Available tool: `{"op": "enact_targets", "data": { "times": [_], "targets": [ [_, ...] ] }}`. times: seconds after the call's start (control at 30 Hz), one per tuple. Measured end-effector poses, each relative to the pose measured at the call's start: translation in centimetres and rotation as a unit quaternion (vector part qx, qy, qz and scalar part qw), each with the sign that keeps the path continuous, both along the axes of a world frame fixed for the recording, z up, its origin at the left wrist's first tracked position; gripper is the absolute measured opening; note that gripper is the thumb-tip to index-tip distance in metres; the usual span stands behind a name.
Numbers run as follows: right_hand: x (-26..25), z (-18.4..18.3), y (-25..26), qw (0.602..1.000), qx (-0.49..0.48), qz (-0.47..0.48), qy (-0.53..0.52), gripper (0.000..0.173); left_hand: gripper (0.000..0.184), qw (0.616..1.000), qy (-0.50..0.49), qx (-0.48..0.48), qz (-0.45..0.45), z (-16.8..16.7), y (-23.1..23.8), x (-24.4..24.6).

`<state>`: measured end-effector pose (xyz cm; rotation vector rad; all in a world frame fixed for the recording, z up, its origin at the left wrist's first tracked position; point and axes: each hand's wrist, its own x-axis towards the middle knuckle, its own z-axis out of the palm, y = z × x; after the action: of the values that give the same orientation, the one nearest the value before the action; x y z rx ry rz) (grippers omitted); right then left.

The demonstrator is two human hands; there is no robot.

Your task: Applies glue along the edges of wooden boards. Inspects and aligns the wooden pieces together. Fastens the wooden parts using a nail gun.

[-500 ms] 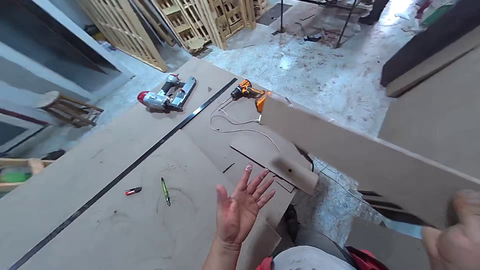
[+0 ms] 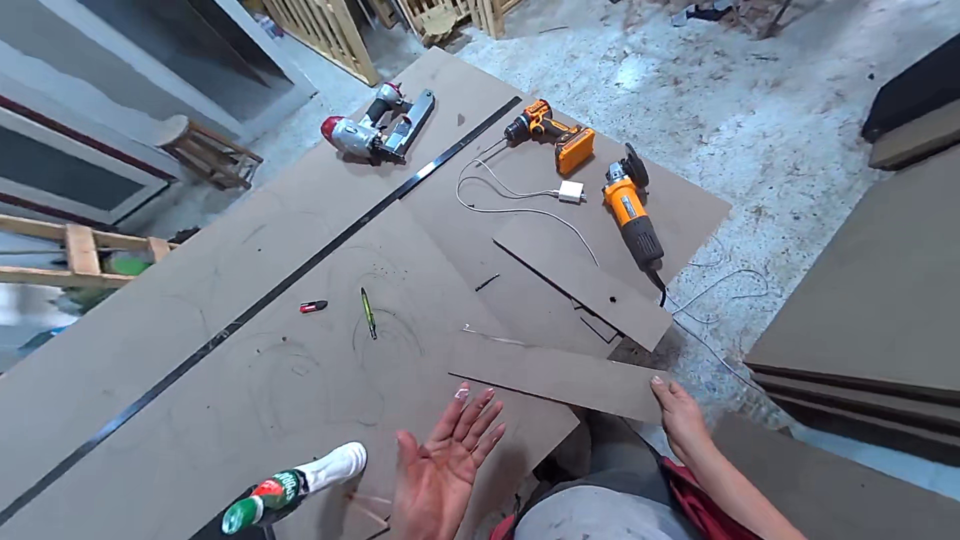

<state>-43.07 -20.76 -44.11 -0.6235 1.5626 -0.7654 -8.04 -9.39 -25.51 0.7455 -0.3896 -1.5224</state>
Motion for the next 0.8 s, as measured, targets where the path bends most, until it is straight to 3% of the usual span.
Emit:
{"op": "enact_targets", "data": {
  "times": [0.1, 0.17, 0.23, 0.27, 0.37, 0.5, 0.6, 0.67, 0.73, 0.8],
  "targets": [
    [0.5, 0.5, 1.3, 0.986, 0.051, 0.077, 0.140, 0.045, 0.093, 0.992, -0.117, 0.000, -0.041, 0.1, 0.5, -1.6],
    [1.7, 5.0, 2.6, 0.981, -0.020, 0.089, 0.171, 0.069, 0.083, 0.959, -0.267, -0.036, -0.088, 0.7, 0.4, -3.4],
    [5.1, 11.8, 4.6, 0.979, -0.163, 0.075, 0.094, 0.069, 0.056, 0.880, -0.441, -0.103, -0.146, 1.6, 0.5, -6.2],
    [7.0, 15.2, 5.6, 0.970, -0.229, 0.077, -0.001, 0.068, 0.053, 0.821, -0.527, -0.143, -0.167, 2.2, 0.7, -8.2],
    [10.6, 24.8, 5.6, 0.908, -0.344, 0.098, -0.217, 0.099, 0.078, 0.688, -0.653, -0.282, -0.145, 4.2, 1.5, -13.2],
    [10.2, 32.0, 4.7, 0.856, -0.404, 0.109, -0.304, 0.111, 0.076, 0.589, -0.717, -0.373, -0.030, 8.6, 0.9, -13.6],
    [11.6, 34.2, 8.2, 0.839, -0.469, 0.092, -0.259, 0.107, 0.066, 0.544, -0.745, -0.385, 0.030, 12.7, -1.3, -12.2],
    [11.4, 35.2, 10.3, 0.816, -0.487, 0.096, -0.295, 0.108, 0.065, 0.517, -0.757, -0.394, 0.061, 15.2, -1.9, -12.0],
    [10.1, 37.1, 9.9, 0.772, -0.514, 0.105, -0.359, 0.113, 0.060, 0.543, -0.730, -0.411, 0.057, 17.4, -1.4, -13.3],
    [8.8, 40.1, 8.1, 0.707, -0.594, 0.105, -0.369, 0.118, 0.057, 0.598, -0.664, -0.447, -0.043, 20.5, -0.8, -15.2]
  ]
}}
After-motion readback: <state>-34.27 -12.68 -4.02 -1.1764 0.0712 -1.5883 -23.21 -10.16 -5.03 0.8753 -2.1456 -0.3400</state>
